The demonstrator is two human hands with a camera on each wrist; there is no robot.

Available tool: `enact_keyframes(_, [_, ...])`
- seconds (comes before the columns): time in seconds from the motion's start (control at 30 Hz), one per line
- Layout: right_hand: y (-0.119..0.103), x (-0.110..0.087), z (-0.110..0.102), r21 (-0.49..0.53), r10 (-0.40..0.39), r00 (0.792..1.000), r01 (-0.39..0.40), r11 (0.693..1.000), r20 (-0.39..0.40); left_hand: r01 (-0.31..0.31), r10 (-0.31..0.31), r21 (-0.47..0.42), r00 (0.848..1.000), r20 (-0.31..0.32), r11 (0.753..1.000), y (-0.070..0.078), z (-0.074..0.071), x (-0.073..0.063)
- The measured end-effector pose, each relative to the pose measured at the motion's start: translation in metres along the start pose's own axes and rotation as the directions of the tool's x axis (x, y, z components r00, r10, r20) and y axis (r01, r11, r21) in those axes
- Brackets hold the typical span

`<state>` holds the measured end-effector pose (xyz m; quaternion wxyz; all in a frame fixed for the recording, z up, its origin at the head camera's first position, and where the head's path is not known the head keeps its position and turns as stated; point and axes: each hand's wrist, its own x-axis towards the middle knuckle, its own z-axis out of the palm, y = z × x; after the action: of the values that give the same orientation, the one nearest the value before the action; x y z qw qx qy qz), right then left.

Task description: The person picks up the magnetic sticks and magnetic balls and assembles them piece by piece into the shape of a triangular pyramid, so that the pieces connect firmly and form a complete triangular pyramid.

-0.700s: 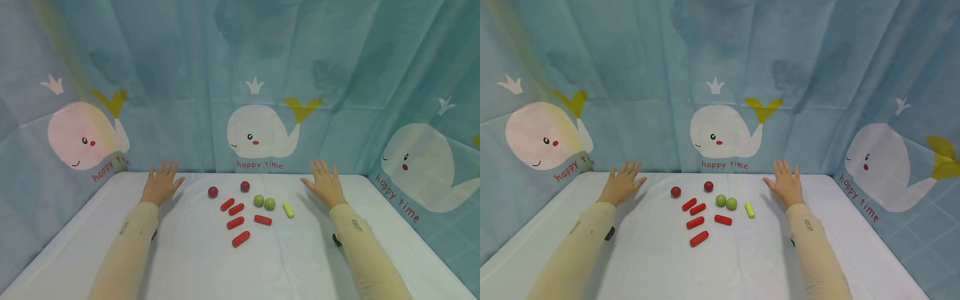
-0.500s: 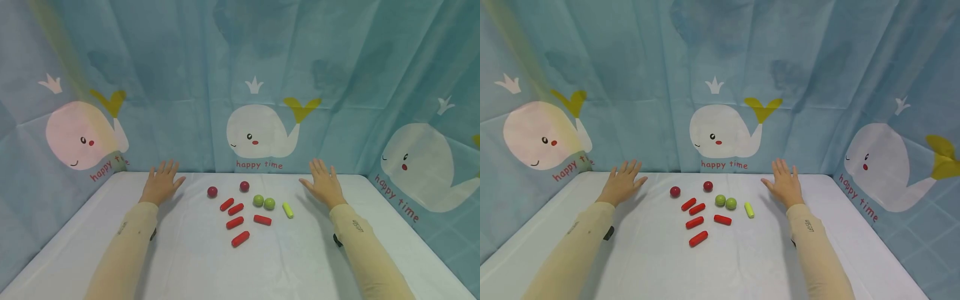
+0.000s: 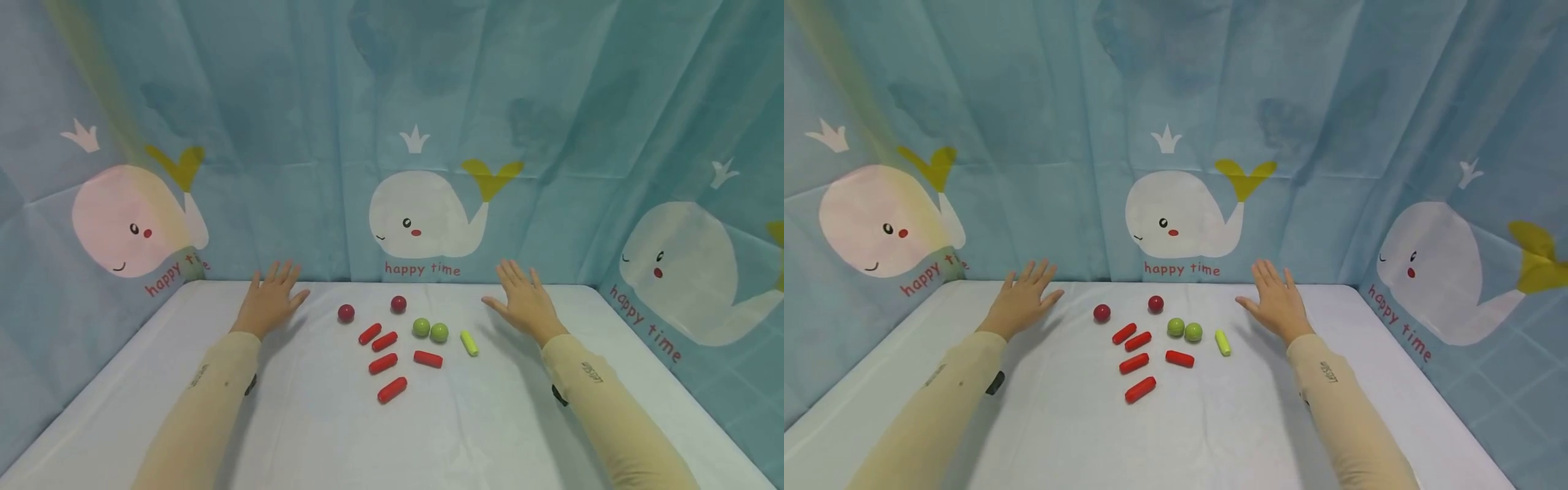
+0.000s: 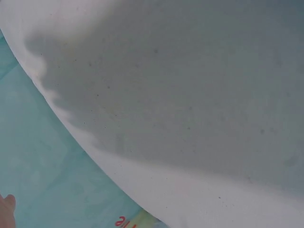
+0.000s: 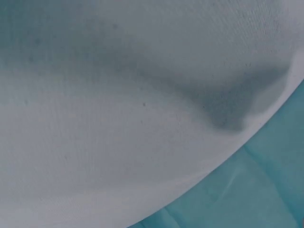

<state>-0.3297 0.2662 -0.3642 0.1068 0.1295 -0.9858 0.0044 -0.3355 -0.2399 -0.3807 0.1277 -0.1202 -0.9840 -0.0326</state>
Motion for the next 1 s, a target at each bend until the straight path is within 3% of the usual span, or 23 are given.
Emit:
enact_keyframes(0.5, [-0.013, -0.009, 0.002, 0.046, -0.062, 0.998, 0.061, 0.997, 0.01, -0.04, 0.041, -0.02, 0.999, 0.022, 0.999, 0.007, -0.002, -0.003])
enact_keyframes(0.77, [-0.017, -0.015, 0.004, 0.074, -0.096, 0.995, 0.099, 0.992, -0.035, -0.056, 0.057, -0.018, 0.997, 0.055, 0.998, 0.009, -0.001, -0.006])
enact_keyframes(1.0, [-0.02, -0.019, 0.004, 0.098, -0.128, 0.989, 0.134, 0.986, -0.069, -0.075, 0.077, -0.043, 0.996, 0.048, 0.996, 0.014, -0.004, -0.01])
